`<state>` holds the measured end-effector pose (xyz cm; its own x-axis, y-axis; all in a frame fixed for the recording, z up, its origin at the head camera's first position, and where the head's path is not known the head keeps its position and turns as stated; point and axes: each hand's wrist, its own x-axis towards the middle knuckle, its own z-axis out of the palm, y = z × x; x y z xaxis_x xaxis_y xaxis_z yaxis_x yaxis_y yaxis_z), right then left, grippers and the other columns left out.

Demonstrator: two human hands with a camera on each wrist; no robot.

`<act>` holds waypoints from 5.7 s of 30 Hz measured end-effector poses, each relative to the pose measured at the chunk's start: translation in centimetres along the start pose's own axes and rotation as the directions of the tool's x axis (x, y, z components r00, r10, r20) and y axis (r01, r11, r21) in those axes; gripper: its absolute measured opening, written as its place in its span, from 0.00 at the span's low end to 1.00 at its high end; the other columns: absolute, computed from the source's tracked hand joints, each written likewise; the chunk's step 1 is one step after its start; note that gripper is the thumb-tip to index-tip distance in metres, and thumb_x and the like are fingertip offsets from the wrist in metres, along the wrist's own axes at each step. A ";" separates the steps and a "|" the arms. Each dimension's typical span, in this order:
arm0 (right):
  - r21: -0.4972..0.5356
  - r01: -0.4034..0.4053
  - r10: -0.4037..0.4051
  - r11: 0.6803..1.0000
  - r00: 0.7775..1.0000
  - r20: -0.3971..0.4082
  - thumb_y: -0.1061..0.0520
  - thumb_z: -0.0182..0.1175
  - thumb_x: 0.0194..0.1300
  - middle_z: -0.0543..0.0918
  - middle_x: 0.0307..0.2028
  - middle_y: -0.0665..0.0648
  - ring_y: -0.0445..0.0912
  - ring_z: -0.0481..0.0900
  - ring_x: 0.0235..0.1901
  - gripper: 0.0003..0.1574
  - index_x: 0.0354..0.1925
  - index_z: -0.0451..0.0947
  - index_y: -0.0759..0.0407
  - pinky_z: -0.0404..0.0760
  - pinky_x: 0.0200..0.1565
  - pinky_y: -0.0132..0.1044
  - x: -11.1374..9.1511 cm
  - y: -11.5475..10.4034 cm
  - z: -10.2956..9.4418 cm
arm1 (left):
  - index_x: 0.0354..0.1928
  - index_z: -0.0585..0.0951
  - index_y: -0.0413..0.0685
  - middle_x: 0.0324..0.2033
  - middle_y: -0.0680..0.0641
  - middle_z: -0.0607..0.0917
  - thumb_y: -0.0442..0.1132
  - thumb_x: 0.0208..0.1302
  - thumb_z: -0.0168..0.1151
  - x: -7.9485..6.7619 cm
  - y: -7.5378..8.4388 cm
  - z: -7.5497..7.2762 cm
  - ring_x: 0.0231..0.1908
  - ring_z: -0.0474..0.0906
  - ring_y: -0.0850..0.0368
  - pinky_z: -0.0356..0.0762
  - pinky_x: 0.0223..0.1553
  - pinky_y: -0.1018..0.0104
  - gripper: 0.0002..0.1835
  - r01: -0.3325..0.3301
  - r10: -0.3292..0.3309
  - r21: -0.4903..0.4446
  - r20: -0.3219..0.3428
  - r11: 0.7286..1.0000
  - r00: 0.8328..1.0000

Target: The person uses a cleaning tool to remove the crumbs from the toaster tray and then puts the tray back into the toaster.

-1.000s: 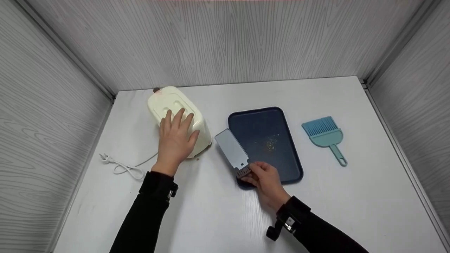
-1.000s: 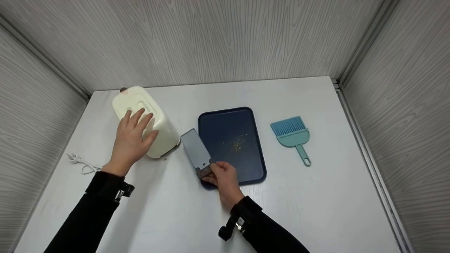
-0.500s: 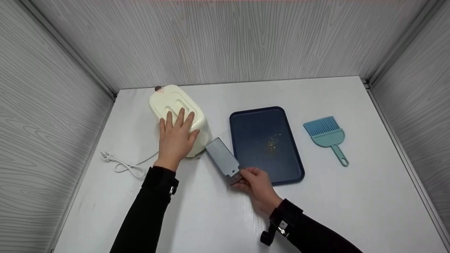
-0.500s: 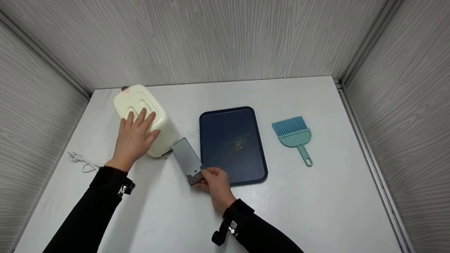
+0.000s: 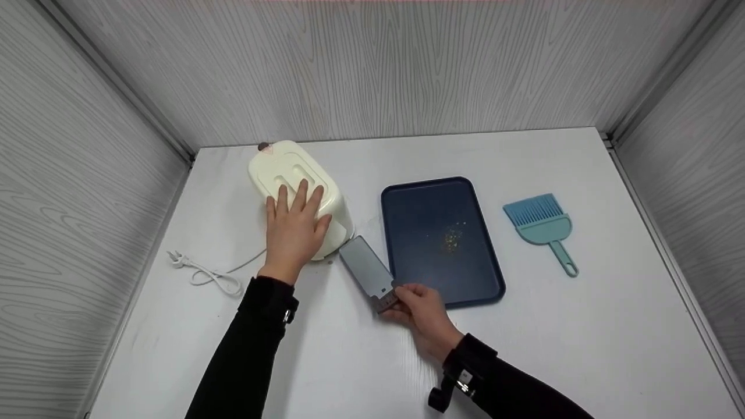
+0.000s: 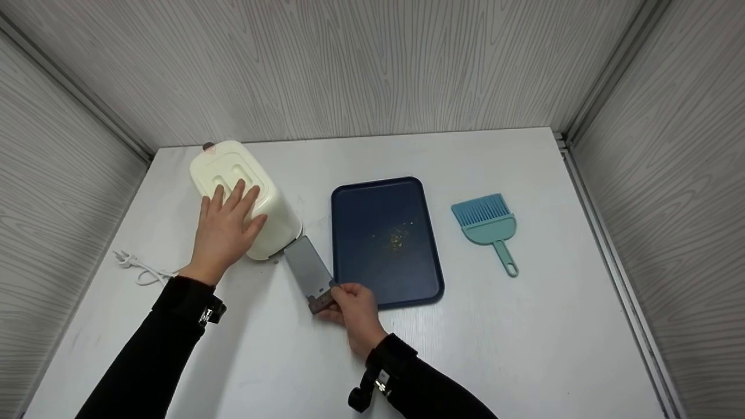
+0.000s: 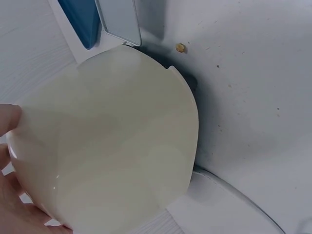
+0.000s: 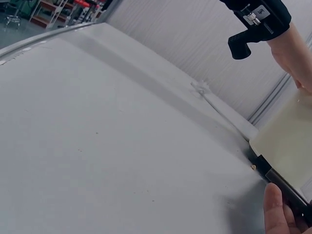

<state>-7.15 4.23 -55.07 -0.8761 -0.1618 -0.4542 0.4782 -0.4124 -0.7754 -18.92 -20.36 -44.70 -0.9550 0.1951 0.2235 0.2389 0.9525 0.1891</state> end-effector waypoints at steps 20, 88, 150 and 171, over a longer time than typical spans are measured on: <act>0.014 0.009 -0.009 1.000 1.000 0.028 0.64 0.55 0.77 0.82 0.51 0.72 0.52 0.87 0.44 0.16 0.55 0.68 0.76 0.87 0.49 0.41 0.5 1.1 1.3 | 0.77 0.67 0.52 0.78 0.39 0.62 0.54 0.78 0.55 -0.1 0.0 0.1 0.77 0.50 0.28 0.43 0.76 0.31 0.31 -0.004 0.004 0.014 -0.013 1.000 1.000; 0.000 0.003 -0.003 1.000 1.000 -0.014 0.65 0.44 0.82 0.83 0.49 0.73 0.52 0.87 0.42 0.17 0.60 0.64 0.78 0.88 0.47 0.41 1.8 0.6 2.6 | 0.77 0.68 0.51 0.77 0.39 0.65 0.53 0.78 0.55 0.5 0.8 1.0 0.76 0.53 0.29 0.45 0.76 0.32 0.31 -0.028 0.030 0.022 -0.079 0.999 0.996; -0.166 0.060 -0.074 0.984 0.994 -0.079 0.66 0.46 0.80 0.85 0.39 0.70 0.45 0.84 0.25 0.15 0.55 0.69 0.78 0.84 0.29 0.35 5.5 0.0 5.9 | 0.76 0.69 0.52 0.76 0.40 0.66 0.53 0.77 0.55 0.2 0.6 1.2 0.76 0.54 0.29 0.46 0.76 0.32 0.30 -0.029 0.032 0.036 -0.094 0.999 0.995; -0.166 -0.005 -0.015 0.986 0.993 -0.117 0.66 0.50 0.78 0.81 0.31 0.60 0.46 0.85 0.24 0.15 0.56 0.74 0.74 0.89 0.34 0.41 7.8 -1.3 7.1 | 0.77 0.67 0.54 0.78 0.42 0.63 0.54 0.78 0.53 0.4 0.6 1.2 0.77 0.52 0.31 0.43 0.77 0.34 0.31 0.000 0.003 0.060 -0.055 0.998 0.998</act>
<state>-15.05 -2.82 -54.51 -0.8699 -0.0491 -0.4908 0.4859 -0.2570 -0.8354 -19.34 -19.39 -45.65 -0.9431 0.1848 0.2763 0.2277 0.9648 0.1319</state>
